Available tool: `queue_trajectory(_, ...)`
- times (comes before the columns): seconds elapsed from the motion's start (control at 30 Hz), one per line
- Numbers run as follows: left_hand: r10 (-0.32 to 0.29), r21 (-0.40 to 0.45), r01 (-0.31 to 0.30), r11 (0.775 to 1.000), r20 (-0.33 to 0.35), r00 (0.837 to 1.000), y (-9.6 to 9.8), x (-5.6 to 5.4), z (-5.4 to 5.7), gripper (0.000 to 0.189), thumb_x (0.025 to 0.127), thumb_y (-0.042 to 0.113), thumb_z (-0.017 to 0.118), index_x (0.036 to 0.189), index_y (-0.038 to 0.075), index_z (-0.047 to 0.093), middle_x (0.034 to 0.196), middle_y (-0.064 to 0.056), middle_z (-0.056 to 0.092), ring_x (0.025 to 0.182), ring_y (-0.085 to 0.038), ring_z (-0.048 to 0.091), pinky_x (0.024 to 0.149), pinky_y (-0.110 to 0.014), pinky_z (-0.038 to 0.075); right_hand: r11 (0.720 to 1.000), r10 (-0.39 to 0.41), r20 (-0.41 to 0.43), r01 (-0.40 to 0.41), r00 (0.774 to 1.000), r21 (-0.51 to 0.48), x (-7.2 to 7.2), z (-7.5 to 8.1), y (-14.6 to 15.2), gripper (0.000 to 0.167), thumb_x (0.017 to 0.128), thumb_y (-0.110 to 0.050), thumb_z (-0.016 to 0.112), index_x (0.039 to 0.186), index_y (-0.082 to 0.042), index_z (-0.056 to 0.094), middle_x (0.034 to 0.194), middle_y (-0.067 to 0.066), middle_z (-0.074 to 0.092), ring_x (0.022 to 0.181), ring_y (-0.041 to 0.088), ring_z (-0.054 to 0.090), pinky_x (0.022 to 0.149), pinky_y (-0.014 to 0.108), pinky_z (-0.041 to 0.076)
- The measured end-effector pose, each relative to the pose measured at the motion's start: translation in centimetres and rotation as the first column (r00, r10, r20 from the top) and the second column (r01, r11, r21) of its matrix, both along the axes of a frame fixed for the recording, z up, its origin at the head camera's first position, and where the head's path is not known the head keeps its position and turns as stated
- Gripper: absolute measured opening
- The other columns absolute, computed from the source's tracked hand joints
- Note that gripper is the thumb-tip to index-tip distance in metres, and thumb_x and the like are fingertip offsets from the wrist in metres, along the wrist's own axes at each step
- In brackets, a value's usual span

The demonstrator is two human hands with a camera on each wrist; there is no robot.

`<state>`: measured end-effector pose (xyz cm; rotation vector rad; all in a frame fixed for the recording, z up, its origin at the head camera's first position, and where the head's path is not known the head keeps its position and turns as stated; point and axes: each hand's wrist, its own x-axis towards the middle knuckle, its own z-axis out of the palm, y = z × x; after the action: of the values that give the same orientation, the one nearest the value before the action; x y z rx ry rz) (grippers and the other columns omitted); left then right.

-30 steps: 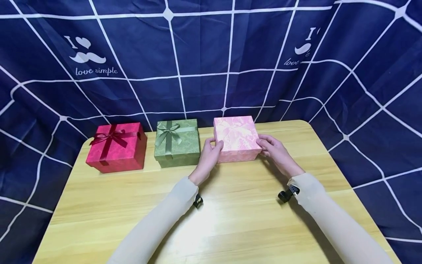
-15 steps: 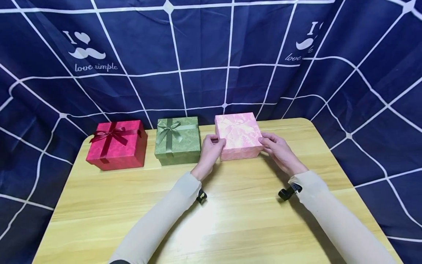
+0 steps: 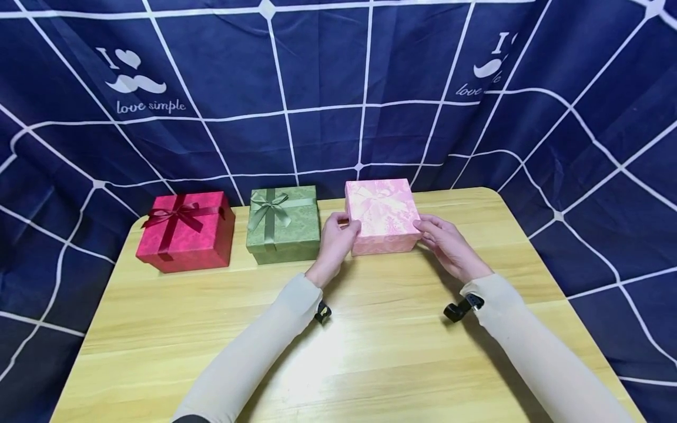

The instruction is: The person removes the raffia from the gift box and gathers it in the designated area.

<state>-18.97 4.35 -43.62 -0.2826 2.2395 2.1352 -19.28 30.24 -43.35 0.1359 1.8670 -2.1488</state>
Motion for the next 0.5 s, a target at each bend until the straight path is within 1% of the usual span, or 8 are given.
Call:
queue_trajectory(0.17, 0.015, -0.017, -0.015, 1.000, 0.002, 1.000, -0.2, 0.1, 0.1, 0.039, 0.094, 0.008, 0.068, 0.131, -0.004, 0.067, 0.131, -0.014, 0.068, 0.110, -0.025, 0.067, 0.097, -0.039, 0.054, 0.999, -0.027, 0.014, 0.027, 1.000, -0.022, 0.1, -0.1, -0.4, 0.013, 0.112, -0.013, 0.063, 0.124, -0.009, 0.064, 0.103, -0.005, 0.075, 0.096, 0.007, 0.069, 0.100, 0.027, 0.052)
queue_trajectory(0.23, 0.027, -0.029, -0.027, 0.999, -0.006, 1.000, -0.2, 0.1, 0.1, 0.039, 0.092, 0.008, 0.068, 0.130, -0.003, 0.068, 0.125, -0.012, 0.069, 0.105, -0.021, 0.066, 0.095, -0.036, 0.053, 0.999, -0.041, 0.023, 0.042, 0.999, -0.030, 0.1, 0.0, -0.5, 0.012, 0.112, -0.014, 0.063, 0.122, -0.010, 0.065, 0.099, -0.005, 0.074, 0.092, 0.006, 0.068, 0.098, 0.028, 0.052)
queue_trajectory(0.27, 0.033, -0.034, -0.033, 0.999, -0.011, 0.999, -0.2, 0.2, 0.1, 0.040, 0.092, 0.008, 0.068, 0.130, -0.004, 0.068, 0.120, -0.011, 0.069, 0.101, -0.019, 0.065, 0.092, -0.034, 0.052, 0.998, -0.050, 0.024, 0.051, 0.998, -0.029, 0.2, 0.0, -0.6, 0.011, 0.112, -0.015, 0.063, 0.122, -0.010, 0.065, 0.097, -0.005, 0.074, 0.091, 0.006, 0.068, 0.098, 0.028, 0.052)
queue_trajectory(0.33, 0.038, -0.037, -0.039, 0.999, -0.013, 0.999, -0.2, 0.2, 0.1, 0.040, 0.092, 0.009, 0.068, 0.130, -0.003, 0.069, 0.105, -0.007, 0.068, 0.089, -0.016, 0.061, 0.083, -0.031, 0.050, 0.998, -0.058, 0.020, 0.058, 0.998, -0.015, 0.4, 0.1, -0.8, 0.012, 0.112, -0.015, 0.063, 0.123, -0.010, 0.064, 0.096, -0.006, 0.074, 0.090, 0.005, 0.068, 0.098, 0.029, 0.051)
queue_trajectory(0.43, 0.044, -0.033, -0.045, 0.998, -0.008, 0.999, 0.0, 0.2, 0.1, 0.038, 0.093, 0.011, 0.068, 0.129, -0.001, 0.069, 0.084, 0.000, 0.058, 0.071, -0.013, 0.052, 0.067, -0.028, 0.043, 0.998, -0.062, 0.009, 0.062, 0.998, 0.004, 0.7, 0.3, -1.0, 0.015, 0.111, -0.015, 0.063, 0.125, -0.009, 0.063, 0.096, -0.007, 0.074, 0.092, 0.006, 0.067, 0.099, 0.031, 0.050)
queue_trajectory(0.5, 0.043, -0.021, -0.043, 0.999, 0.001, 0.999, 0.0, 0.2, 0.2, 0.037, 0.095, 0.012, 0.068, 0.130, 0.001, 0.069, 0.077, 0.003, 0.052, 0.063, -0.013, 0.046, 0.060, -0.028, 0.039, 0.998, -0.064, 0.004, 0.064, 0.998, 0.010, 0.8, 0.4, -1.1, 0.018, 0.111, -0.015, 0.063, 0.128, -0.008, 0.062, 0.098, -0.007, 0.074, 0.094, 0.006, 0.067, 0.100, 0.031, 0.049)
